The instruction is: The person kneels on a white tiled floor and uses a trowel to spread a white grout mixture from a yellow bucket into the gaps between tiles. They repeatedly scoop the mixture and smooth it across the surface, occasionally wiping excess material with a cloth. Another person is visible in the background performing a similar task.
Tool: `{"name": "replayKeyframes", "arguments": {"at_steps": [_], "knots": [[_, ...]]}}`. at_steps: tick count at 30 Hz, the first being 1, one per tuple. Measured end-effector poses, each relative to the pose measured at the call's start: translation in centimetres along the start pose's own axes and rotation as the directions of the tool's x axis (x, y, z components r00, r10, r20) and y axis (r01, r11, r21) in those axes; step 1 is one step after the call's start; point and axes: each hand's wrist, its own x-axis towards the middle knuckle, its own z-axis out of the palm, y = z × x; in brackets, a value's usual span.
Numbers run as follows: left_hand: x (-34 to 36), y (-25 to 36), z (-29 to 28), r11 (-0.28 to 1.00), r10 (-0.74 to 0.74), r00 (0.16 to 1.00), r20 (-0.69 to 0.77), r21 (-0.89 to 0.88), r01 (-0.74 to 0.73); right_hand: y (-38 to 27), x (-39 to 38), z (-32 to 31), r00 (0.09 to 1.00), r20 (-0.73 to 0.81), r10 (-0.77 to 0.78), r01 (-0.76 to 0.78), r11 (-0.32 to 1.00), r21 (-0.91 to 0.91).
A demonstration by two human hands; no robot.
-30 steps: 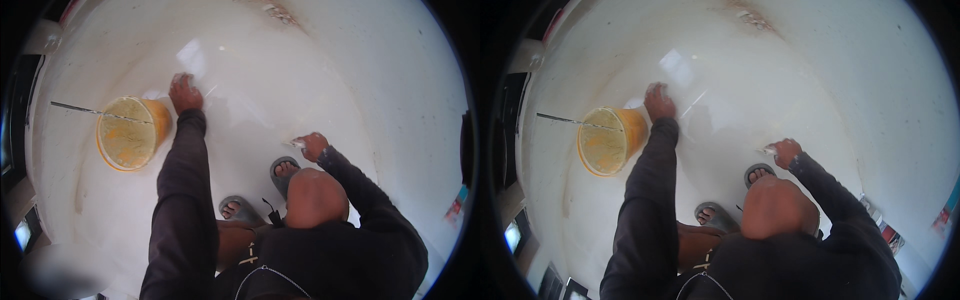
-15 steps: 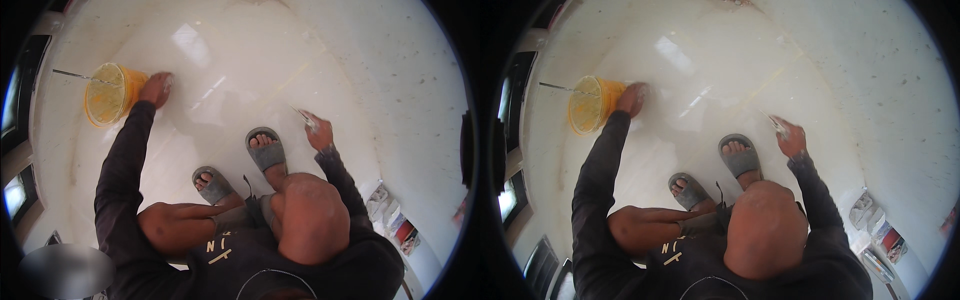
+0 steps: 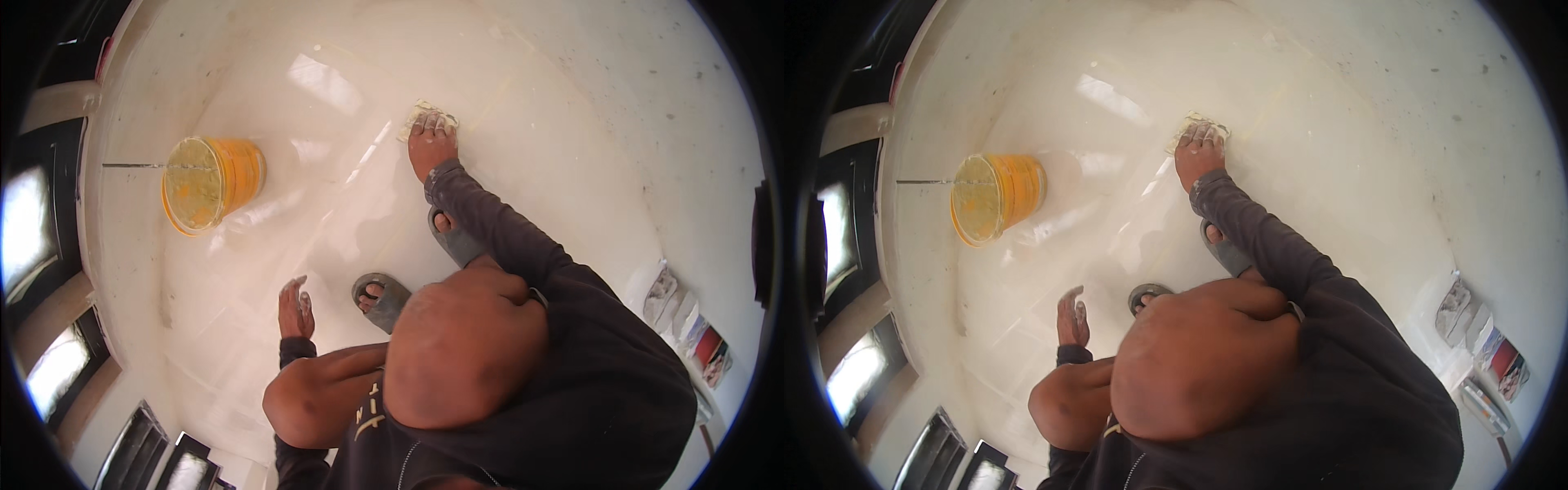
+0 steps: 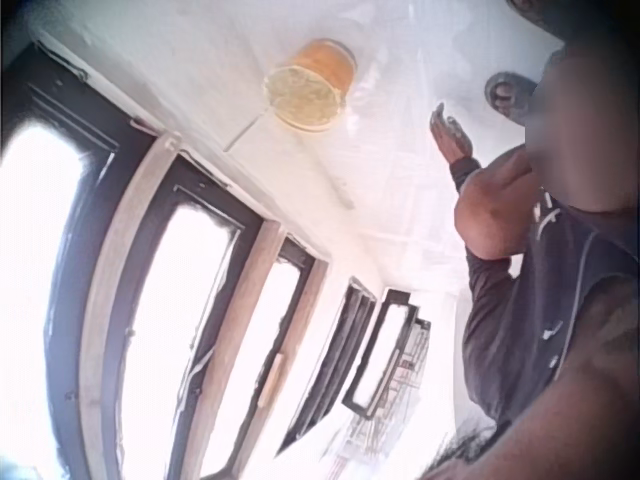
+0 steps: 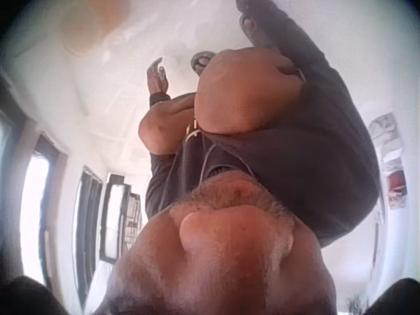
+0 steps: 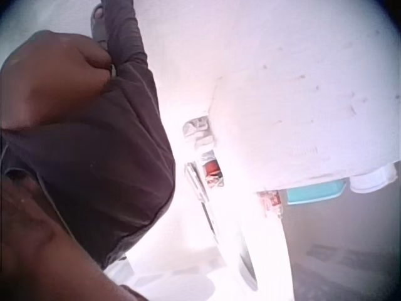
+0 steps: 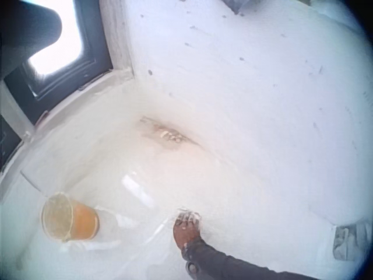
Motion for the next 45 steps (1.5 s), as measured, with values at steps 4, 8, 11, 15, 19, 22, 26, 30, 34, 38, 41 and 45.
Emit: {"name": "replayKeyframes", "arguments": {"at_steps": [4, 8, 11, 15, 19, 22, 26, 30, 34, 38, 41, 45], "knots": [[-3.5, -2.6, -0.7, 0.993, -0.114, 0.993, -0.033, -0.020, 0.113, 0.3, 1.7, -4.2, 0.928, 0.373, -0.015, -0.093, 0.958, 0.270], [-3.6, -3.6, -0.7, 0.978, -0.181, 0.981, -0.067, -0.116, 0.172, 1.2, -2.1, -1.2, 0.989, 0.141, 0.036, -0.051, 0.993, 0.107], [-3.3, -4.3, -0.2, 0.971, -0.207, 0.977, -0.051, -0.129, 0.199, 1.1, -3.4, -0.7, 0.987, 0.161, -0.015, 0.003, 0.997, 0.074], [-3.9, -6.8, 0.8, 0.930, -0.289, 0.950, -0.117, -0.272, 0.249, 3.3, 1.9, -4.3, 0.897, 0.442, 0.029, -0.126, 0.973, 0.192], [-4.6, -7.5, 0.4, 0.951, -0.214, 0.964, -0.157, -0.261, 0.169, 8.2, 6.7, -1.1, 0.939, 0.322, 0.117, -0.209, 0.940, 0.268], [-5.0, -7.3, 0.6, 0.932, -0.259, 0.950, -0.173, -0.303, 0.198, 5.4, 5.7, -0.7, 0.922, 0.376, 0.088, -0.157, 0.975, 0.157], [-4.2, -3.9, -0.1, 0.899, -0.341, 0.919, -0.196, -0.353, 0.258, 1.5, -0.3, -1.8, 0.919, 0.395, -0.014, -0.087, 0.968, 0.237], [-3.6, -2.7, -0.3, 0.943, -0.268, 0.934, -0.235, -0.262, 0.205, 5.7, 0.6, -3.0, 0.931, 0.339, 0.134, -0.226, 0.942, 0.248], [-5.9, -5.5, -2.4, 0.911, -0.335, 0.895, -0.294, -0.343, 0.228, 11.7, 3.4, -0.2, 0.938, 0.270, 0.219, -0.268, 0.950, 0.163], [-1.5, -6.4, -3.8, 0.727, -0.500, 0.806, -0.315, -0.659, 0.193, 7.3, -2.1, 0.0, 0.929, 0.362, 0.079, -0.122, 0.988, 0.097], [3.7, -5.2, -6.1, 0.531, -0.591, 0.762, -0.264, -0.838, 0.121, 3.4, -5.1, -5.2, 0.832, 0.548, -0.082, -0.067, 0.967, 0.247], [11.1, -2.1, -10.2, 0.121, -0.672, 0.736, -0.077, -0.993, 0.007, 4.6, -6.0, -9.2, 0.835, 0.540, -0.109, -0.207, 0.846, 0.491]]}}
